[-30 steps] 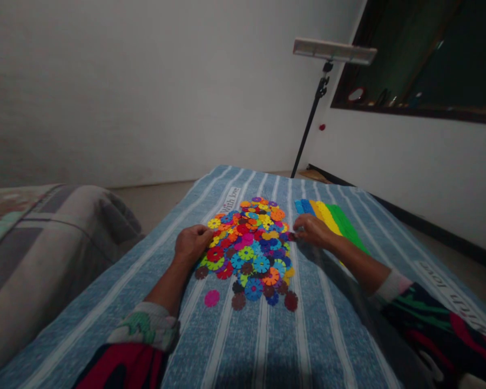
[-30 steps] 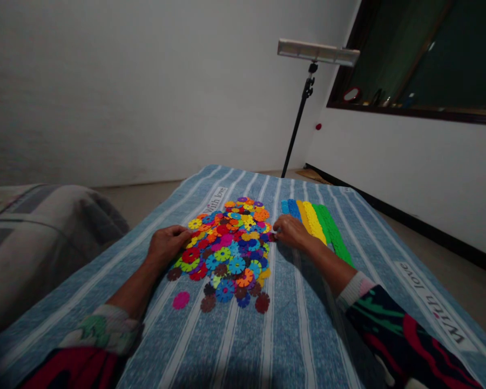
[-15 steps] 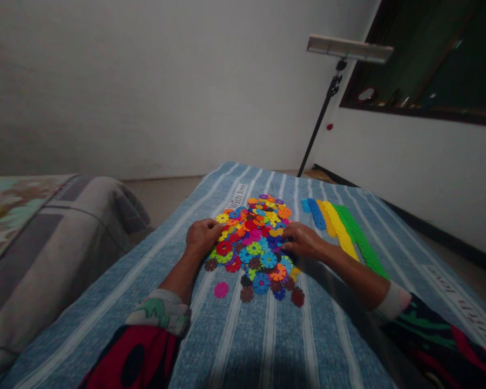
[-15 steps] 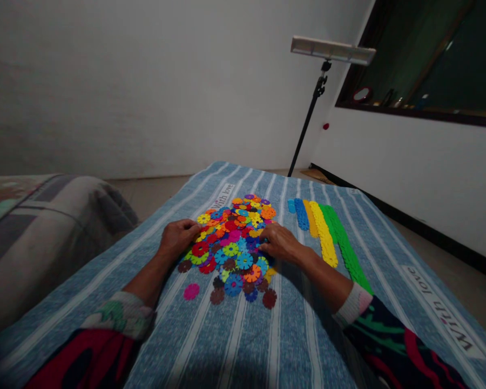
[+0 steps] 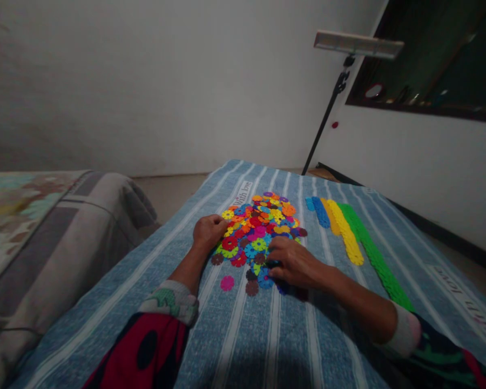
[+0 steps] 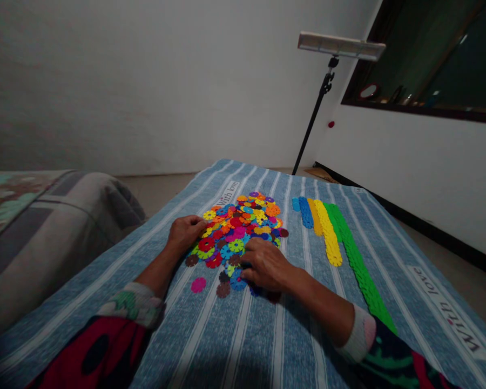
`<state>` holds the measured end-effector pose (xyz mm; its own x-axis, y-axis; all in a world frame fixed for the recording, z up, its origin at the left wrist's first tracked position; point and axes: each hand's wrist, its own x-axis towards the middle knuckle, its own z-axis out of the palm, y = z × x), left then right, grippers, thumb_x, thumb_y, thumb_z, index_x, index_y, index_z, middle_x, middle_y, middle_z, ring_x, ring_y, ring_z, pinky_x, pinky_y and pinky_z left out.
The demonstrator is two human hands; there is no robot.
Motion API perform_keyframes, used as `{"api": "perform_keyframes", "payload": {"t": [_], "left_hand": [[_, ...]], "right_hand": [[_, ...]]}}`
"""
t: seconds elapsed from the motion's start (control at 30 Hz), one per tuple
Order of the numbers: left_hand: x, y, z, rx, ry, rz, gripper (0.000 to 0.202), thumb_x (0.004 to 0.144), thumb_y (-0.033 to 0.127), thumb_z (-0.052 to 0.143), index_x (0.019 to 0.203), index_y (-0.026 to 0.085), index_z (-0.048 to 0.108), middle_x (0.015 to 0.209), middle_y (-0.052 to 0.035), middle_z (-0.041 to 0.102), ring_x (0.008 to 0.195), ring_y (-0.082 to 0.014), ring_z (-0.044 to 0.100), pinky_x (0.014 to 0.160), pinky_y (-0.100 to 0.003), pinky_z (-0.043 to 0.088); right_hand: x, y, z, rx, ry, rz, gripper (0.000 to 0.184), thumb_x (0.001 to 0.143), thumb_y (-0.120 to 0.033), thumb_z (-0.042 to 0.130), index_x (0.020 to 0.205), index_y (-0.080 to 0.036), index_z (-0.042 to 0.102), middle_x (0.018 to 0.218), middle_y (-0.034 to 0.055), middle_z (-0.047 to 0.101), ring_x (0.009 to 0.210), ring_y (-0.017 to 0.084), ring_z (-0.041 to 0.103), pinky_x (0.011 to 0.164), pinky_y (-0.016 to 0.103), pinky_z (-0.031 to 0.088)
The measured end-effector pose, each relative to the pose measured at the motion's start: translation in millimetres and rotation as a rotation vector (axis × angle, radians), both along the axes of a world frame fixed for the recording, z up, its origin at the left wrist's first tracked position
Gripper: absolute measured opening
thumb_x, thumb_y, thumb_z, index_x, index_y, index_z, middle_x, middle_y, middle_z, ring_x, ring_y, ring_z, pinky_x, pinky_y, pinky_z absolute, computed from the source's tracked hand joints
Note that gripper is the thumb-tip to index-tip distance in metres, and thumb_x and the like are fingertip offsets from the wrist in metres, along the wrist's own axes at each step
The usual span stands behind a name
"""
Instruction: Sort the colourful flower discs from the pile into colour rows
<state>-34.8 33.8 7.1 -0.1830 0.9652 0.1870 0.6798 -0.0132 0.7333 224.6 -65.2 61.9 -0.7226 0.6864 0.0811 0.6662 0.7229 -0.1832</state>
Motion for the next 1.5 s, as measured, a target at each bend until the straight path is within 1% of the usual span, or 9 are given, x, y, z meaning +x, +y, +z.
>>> {"api": "perform_keyframes", "payload": {"t": [0.13, 0.27, 0.4, 0.47, 0.53, 0.67, 0.8, 1.0, 1.5], "left_hand": [[-0.2, -1.3, 2.7, 0.010, 0.038, 0.004, 0.036, 0.069, 0.047, 0.050, 0.073, 0.018, 0.072, 0.068, -0.0048, 0.071, 0.070, -0.0213, 0.065, 0.058, -0.027, 0.041], [0.3, -3.1, 7.1, -0.009, 0.035, 0.009, 0.035, 0.069, 0.045, 0.050, 0.073, 0.018, 0.072, 0.068, -0.0050, 0.072, 0.070, -0.0219, 0.065, 0.058, -0.027, 0.042], [-0.4, -3.0, 8.7, -0.027, 0.014, 0.013, 0.035, 0.069, 0.046, 0.051, 0.073, 0.019, 0.072, 0.067, -0.0044, 0.072, 0.070, -0.0218, 0.065, 0.059, -0.026, 0.043], [-1.0, -2.6, 9.4, -0.034, 0.022, 0.020, 0.035, 0.069, 0.047, 0.052, 0.073, 0.019, 0.072, 0.067, -0.0038, 0.072, 0.070, -0.0215, 0.065, 0.059, -0.026, 0.043], [-1.4, -2.2, 10.9, -0.037, 0.049, 0.030, 0.035, 0.068, 0.046, 0.052, 0.073, 0.019, 0.073, 0.068, -0.0036, 0.073, 0.070, -0.0213, 0.066, 0.060, -0.026, 0.042], [-1.0, -1.8, 14.7, -0.033, 0.087, 0.024, 0.036, 0.068, 0.046, 0.052, 0.073, 0.018, 0.074, 0.069, -0.0045, 0.073, 0.071, -0.0220, 0.066, 0.061, -0.027, 0.042], [-0.4, -1.8, 16.0, -0.039, 0.097, 0.027, 0.035, 0.069, 0.045, 0.052, 0.074, 0.019, 0.074, 0.070, -0.0040, 0.073, 0.072, -0.0217, 0.066, 0.061, -0.027, 0.042], [-1.2, -2.4, 12.4, -0.029, 0.063, 0.036, 0.035, 0.069, 0.046, 0.053, 0.075, 0.019, 0.074, 0.070, -0.0033, 0.074, 0.072, -0.0221, 0.066, 0.060, -0.026, 0.043], [-0.2, -3.1, 14.9, -0.045, 0.057, 0.051, 0.033, 0.068, 0.047, 0.056, 0.072, 0.020, 0.074, 0.065, -0.0022, 0.072, 0.066, -0.0206, 0.064, 0.059, -0.026, 0.041]], "right_hand": [[-9.8, -13.6, -7.6, 0.077, -0.025, 0.016, 0.042, 0.083, -0.033, 0.071, 0.122, -0.019, 0.062, 0.108, 0.0106, 0.062, 0.103, 0.026, 0.053, 0.086, 0.037, 0.043], [-12.1, -13.8, -18.7, 0.095, 0.021, 0.025, 0.037, 0.084, -0.025, 0.068, 0.119, -0.016, 0.063, 0.109, 0.0136, 0.064, 0.106, 0.028, 0.053, 0.089, 0.041, 0.043], [-14.3, -10.2, -23.9, 0.032, 0.158, 0.037, 0.022, 0.081, -0.017, 0.066, 0.103, -0.017, 0.067, 0.110, 0.0130, 0.066, 0.106, 0.026, 0.056, 0.091, 0.040, 0.044], [-14.3, -8.6, -21.5, -0.063, 0.243, 0.039, 0.007, 0.080, -0.016, 0.067, 0.086, -0.019, 0.067, 0.107, 0.0096, 0.068, 0.104, 0.024, 0.058, 0.092, 0.037, 0.046], [-9.8, -5.9, -14.6, -0.185, 0.319, 0.024, 0.009, 0.079, -0.015, 0.068, 0.073, -0.019, 0.064, 0.102, 0.0057, 0.068, 0.100, 0.020, 0.062, 0.088, 0.032, 0.048], [24.8, 13.1, 7.8, -0.260, 0.432, -0.079, 0.012, 0.079, -0.013, 0.067, 0.069, -0.019, 0.065, 0.100, 0.0041, 0.069, 0.101, 0.019, 0.063, 0.092, 0.032, 0.048], [89.6, 55.1, 22.6, -0.025, 0.350, -0.342, 0.011, 0.080, -0.013, 0.063, 0.072, -0.018, 0.069, 0.098, 0.0066, 0.072, 0.099, 0.021, 0.064, 0.092, 0.034, 0.046], [165.3, 108.1, 11.4, 0.096, -0.028, -0.614, 0.012, 0.079, -0.012, 0.063, 0.076, -0.017, 0.074, 0.093, 0.0079, 0.072, 0.093, 0.020, 0.064, 0.086, 0.029, 0.045], [179.4, 130.3, -7.6, 0.053, -0.102, -0.706, 0.013, 0.078, -0.015, 0.065, 0.078, -0.019, 0.077, 0.088, 0.0069, 0.075, 0.090, 0.022, 0.068, 0.077, 0.026, 0.046]]}}
